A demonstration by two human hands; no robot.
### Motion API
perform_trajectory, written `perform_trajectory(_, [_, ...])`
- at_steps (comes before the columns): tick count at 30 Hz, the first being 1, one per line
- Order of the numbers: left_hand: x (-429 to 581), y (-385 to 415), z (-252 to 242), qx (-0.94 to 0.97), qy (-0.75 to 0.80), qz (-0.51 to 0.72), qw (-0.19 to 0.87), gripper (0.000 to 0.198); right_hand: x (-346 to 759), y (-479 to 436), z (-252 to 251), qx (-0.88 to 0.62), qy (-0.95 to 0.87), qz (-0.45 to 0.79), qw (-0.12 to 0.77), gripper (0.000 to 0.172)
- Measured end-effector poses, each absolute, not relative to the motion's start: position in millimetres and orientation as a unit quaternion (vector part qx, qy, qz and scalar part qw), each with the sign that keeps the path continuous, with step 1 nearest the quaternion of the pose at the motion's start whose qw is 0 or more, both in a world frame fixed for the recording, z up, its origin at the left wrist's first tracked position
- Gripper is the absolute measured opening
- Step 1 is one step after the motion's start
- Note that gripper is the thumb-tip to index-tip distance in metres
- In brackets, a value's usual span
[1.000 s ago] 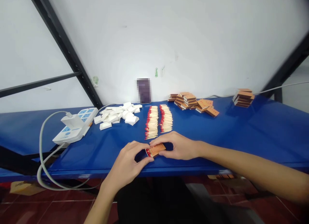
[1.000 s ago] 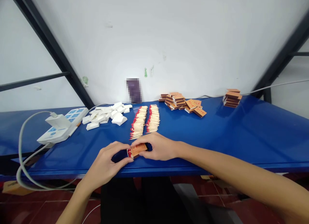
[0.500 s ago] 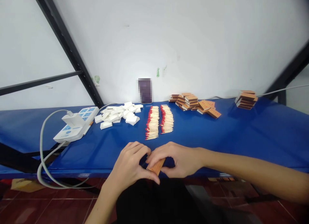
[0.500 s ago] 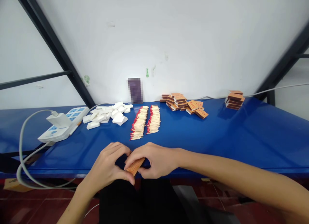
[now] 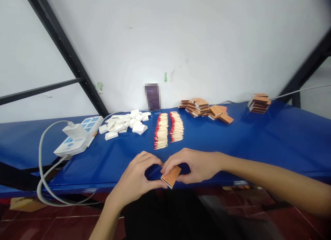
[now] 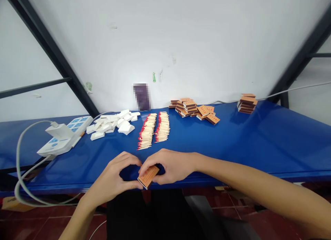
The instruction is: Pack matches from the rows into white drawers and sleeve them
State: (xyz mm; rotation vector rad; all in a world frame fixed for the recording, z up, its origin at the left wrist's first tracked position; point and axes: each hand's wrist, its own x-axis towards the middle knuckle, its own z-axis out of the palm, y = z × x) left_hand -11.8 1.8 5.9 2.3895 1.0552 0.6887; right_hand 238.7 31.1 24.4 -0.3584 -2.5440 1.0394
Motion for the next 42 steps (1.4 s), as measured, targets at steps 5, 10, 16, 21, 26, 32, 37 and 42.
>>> perform_trajectory(5, [-12.2, 2.1, 7.4, 0.879, 0.356, 0.219, 0.229, 0.037, 235.9, 23.8, 24.3, -0.125, -0.902, 0.363, 0.196, 0.033])
perform_trajectory(10, [-10.8, -0.6, 9.9, 0.878, 0.363, 0.217, 0.225, 0.038, 234.1, 19.6, 25.1, -0.111, -0.909, 0.355, 0.187, 0.032])
perform_trajectory(16, [-15.7, 0.8, 12.6, 0.87, 0.361, 0.216, 0.258, 0.06, 244.8, 1.5, 34.6, -0.095, -0.955, 0.226, 0.166, 0.025])
perform_trajectory(21, [-23.3, 7.9, 9.3, 0.827, 0.402, 0.285, 0.27, 0.028, 317.6, -1.2, 29.1, -0.254, -0.941, 0.059, 0.216, 0.027])
perform_trajectory(26, [-18.5, 18.3, 0.4, 0.832, 0.48, 0.251, 0.117, 0.032, 455.6, 26.7, -6.1, -0.532, -0.819, -0.064, 0.206, 0.031])
perform_trajectory(32, [-30.9, 53.6, 6.2, 0.839, 0.528, 0.131, 0.005, 0.047, 565.8, 78.5, -18.6, -0.689, -0.698, -0.134, 0.141, 0.036])
perform_trajectory(37, [-40.7, 74.4, 1.3, 0.842, 0.532, 0.076, -0.05, 0.054, 576.8, 107.2, -15.5, -0.733, -0.648, -0.172, 0.115, 0.036])
perform_trajectory(42, [-40.6, 88.9, -3.9, 0.842, 0.523, 0.091, -0.098, 0.06, 574.0, 112.7, -13.0, -0.749, -0.626, -0.198, 0.085, 0.032])
